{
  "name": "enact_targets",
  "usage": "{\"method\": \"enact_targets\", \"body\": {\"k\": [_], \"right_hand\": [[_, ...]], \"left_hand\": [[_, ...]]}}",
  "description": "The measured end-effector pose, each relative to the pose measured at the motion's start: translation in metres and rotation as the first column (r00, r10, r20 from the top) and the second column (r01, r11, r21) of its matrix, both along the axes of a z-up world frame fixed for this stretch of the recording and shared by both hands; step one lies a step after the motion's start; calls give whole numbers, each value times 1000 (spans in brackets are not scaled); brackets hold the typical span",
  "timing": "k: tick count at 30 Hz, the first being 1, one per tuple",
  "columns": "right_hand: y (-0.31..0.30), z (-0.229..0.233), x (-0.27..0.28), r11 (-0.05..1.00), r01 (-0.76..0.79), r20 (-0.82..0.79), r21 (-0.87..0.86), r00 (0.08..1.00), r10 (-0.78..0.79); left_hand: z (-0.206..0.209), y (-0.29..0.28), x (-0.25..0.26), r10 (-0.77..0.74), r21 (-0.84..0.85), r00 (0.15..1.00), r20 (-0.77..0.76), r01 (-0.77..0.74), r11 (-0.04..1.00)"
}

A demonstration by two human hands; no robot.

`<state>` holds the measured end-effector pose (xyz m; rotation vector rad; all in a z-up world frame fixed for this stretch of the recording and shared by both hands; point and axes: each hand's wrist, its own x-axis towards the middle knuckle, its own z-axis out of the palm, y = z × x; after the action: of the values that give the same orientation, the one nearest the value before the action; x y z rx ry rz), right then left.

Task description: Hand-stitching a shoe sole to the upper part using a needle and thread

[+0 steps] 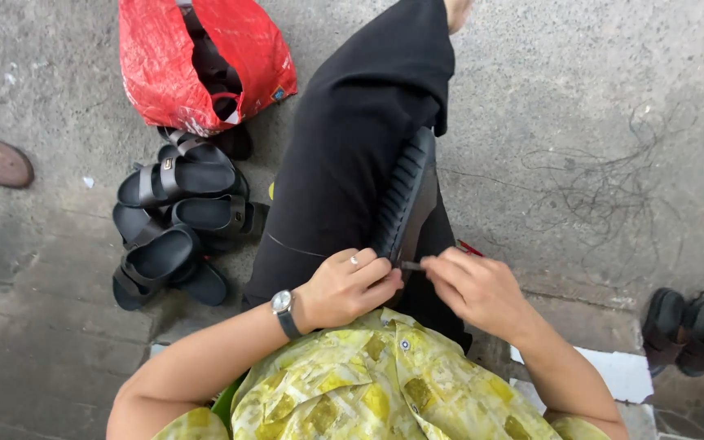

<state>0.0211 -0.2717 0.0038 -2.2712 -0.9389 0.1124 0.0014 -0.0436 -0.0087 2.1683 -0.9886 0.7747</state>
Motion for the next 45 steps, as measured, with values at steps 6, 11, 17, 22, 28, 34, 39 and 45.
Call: {"method": "enact_targets", "body": {"k": [6, 11, 17, 22, 28, 34, 39, 45], "right_hand": [[-71, 3, -18, 535, 407, -492, 741, 871, 19], [-24, -19, 1, 781, 246, -311, 575, 948, -69], [3, -27, -17, 889, 247, -257, 385, 954, -154], [5, -23, -11, 863, 299, -386, 407, 913, -134], [16, -14, 10, 920, 178, -253, 350, 963, -90], [-5, -22, -2, 994, 70, 155, -87, 986, -56], [-5, -28, 0, 992, 63, 250, -106, 968, -35], [0, -14, 1, 977, 64, 322, -204, 947, 5]], "left_hand": [[12, 7, 2, 37, 37, 991, -126, -33, 999], [16, 9, 2, 342, 514, 920, -192, -203, 834], [45, 15, 26, -169, -175, 591, -789, 47, 983], [57, 2, 72, -508, -578, 390, -768, -81, 812], [53, 6, 111, -383, -474, 365, -848, -199, 858], [98, 31, 81, 381, 386, 921, -79, -324, 863], [45, 16, 35, -19, 170, 892, -452, 106, 980], [15, 14, 31, 98, 262, 902, -419, 17, 965]]}}
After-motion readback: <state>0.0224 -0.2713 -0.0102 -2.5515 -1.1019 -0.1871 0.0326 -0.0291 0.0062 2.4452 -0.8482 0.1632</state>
